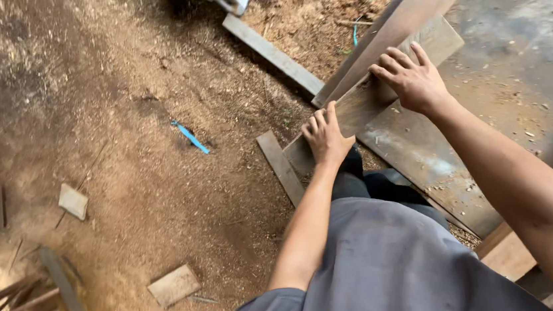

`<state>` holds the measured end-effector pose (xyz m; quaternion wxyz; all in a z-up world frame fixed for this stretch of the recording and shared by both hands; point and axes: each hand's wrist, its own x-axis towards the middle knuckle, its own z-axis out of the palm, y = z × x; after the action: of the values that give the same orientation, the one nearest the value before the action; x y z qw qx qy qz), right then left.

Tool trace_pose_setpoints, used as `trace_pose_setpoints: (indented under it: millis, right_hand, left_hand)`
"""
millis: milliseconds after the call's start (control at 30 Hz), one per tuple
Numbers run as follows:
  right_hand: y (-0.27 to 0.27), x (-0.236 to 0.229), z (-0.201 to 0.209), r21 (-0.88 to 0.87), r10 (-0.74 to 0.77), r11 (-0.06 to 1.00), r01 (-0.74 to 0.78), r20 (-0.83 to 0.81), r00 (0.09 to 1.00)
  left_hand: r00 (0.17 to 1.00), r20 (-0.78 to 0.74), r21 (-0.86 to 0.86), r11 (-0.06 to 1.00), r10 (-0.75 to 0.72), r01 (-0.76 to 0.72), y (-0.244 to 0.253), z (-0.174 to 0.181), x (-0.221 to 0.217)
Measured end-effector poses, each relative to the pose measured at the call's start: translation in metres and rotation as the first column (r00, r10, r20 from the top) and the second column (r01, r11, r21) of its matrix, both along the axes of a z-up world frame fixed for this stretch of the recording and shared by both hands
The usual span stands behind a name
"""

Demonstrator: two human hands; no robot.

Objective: The person sands a piece of wood by hand using sandpaper, rubbing it against various surfaces and edges of the wood block.

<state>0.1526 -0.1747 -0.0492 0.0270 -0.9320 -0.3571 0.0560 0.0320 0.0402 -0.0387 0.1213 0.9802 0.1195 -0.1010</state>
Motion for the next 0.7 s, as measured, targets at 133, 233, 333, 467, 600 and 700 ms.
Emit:
trace_pose_setpoints:
  millis: [133, 233, 333, 467, 600, 700]
  right_hand:
    - [0.034, 0.005, -0.028, 0.051, -0.082, 0.995, 0.085, -0.048, 0.995]
    - [0.032, -0.011, -0.024, 0.096, -0.174, 0.980, 0.174, -0.011, 0.985]
    - [0.033, -0.034, -0.012, 0.068, -0.262, 0.963, 0.259, 0.040, 0.964]
    - [0.045, -0.054, -0.012, 0.255, -0.308, 0.913, 0.318, -0.082, 0.948]
    - [0.050, -0.051, -0.014, 0.311, -0.328, 0.883, 0.353, -0.131, 0.935]
    - [0.047, -0.053, -0.006, 0.320, -0.310, 0.882, 0.346, -0.158, 0.938]
  left_hand:
    - [0.995, -0.101, 0.079, 0.997, 0.014, -0.006, 0.003, -0.027, 0.003]
    - [1.000, -0.011, 0.063, 0.998, -0.012, 0.013, 0.005, -0.027, -0.001]
    - [0.999, -0.045, 0.025, 1.000, -0.002, 0.003, 0.002, -0.020, 0.003]
    - [0.996, -0.021, -0.020, 0.996, 0.087, -0.087, -0.014, -0.018, 0.003]
    - [0.994, 0.000, -0.014, 0.994, 0.109, -0.109, -0.015, -0.014, 0.005]
    - [0.996, 0.032, -0.021, 0.996, 0.082, -0.081, -0.015, -0.009, 0.007]
